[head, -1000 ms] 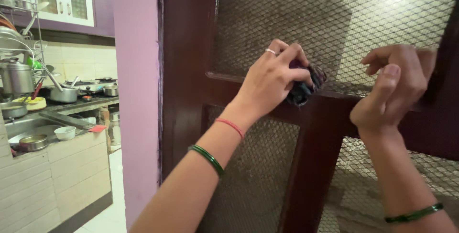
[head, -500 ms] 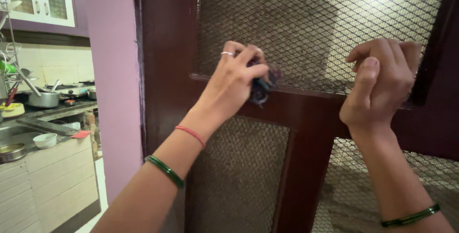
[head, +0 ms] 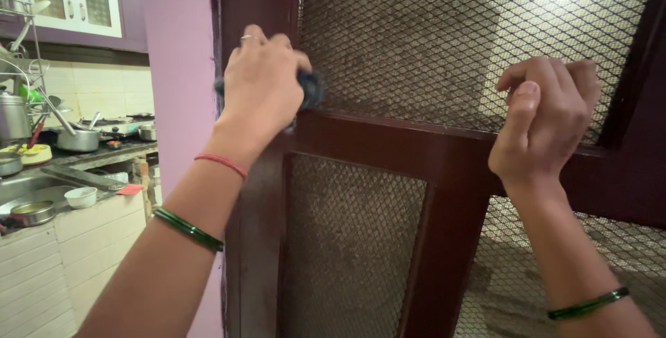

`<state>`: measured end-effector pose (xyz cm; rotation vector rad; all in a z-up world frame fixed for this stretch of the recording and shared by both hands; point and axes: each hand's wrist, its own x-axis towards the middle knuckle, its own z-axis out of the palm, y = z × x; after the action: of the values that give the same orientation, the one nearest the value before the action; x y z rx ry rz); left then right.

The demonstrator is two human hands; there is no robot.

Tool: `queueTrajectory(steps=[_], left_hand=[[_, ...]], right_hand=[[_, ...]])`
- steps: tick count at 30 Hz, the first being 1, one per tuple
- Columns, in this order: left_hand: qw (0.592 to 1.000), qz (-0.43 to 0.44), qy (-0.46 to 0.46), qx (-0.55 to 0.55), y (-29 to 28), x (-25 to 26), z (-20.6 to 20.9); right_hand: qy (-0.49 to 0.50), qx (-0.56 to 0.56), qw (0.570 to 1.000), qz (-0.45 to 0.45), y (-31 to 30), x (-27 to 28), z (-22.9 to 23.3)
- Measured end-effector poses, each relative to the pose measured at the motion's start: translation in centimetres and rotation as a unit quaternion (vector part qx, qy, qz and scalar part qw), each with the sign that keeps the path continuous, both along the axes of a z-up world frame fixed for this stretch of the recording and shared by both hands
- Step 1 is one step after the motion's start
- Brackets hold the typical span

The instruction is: The person cleans a wood-framed window with mesh screens using a cloth, wiping the frame and the mesh panels one at a time.

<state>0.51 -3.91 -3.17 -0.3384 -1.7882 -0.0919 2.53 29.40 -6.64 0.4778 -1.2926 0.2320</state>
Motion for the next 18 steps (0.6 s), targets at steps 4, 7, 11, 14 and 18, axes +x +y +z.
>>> queueTrajectory(steps=[4, 7, 11, 14, 18], left_hand=[[0.995, -0.028, 0.084, 0.053, 0.4, -1.3, -1.0], [0.991, 0.001, 0.127, 0.047, 1.1, -2.2, -3.1], [0.988, -0.065, 0.122, 0.067, 0.4, -1.8, -4.4], [0.985, -0.115, 0.121, 0.038, -0.6, -1.3, -4.7], [0.983, -0.148, 0.103, 0.030, 0.4, -1.7, -4.7]], right_hand=[[0.006, 0.011, 1.000, -0.013, 0.1, -0.3, 0.1], [0.006, 0.012, 1.000, -0.017, 0.0, -0.1, -0.1], [0.000, 0.017, 1.000, -0.009, 0.0, -0.1, -0.2], [-0.005, 0.018, 1.000, -0.012, -0.1, 0.1, -0.3], [0.001, 0.017, 1.000, -0.009, -0.6, 0.4, 0.1]])
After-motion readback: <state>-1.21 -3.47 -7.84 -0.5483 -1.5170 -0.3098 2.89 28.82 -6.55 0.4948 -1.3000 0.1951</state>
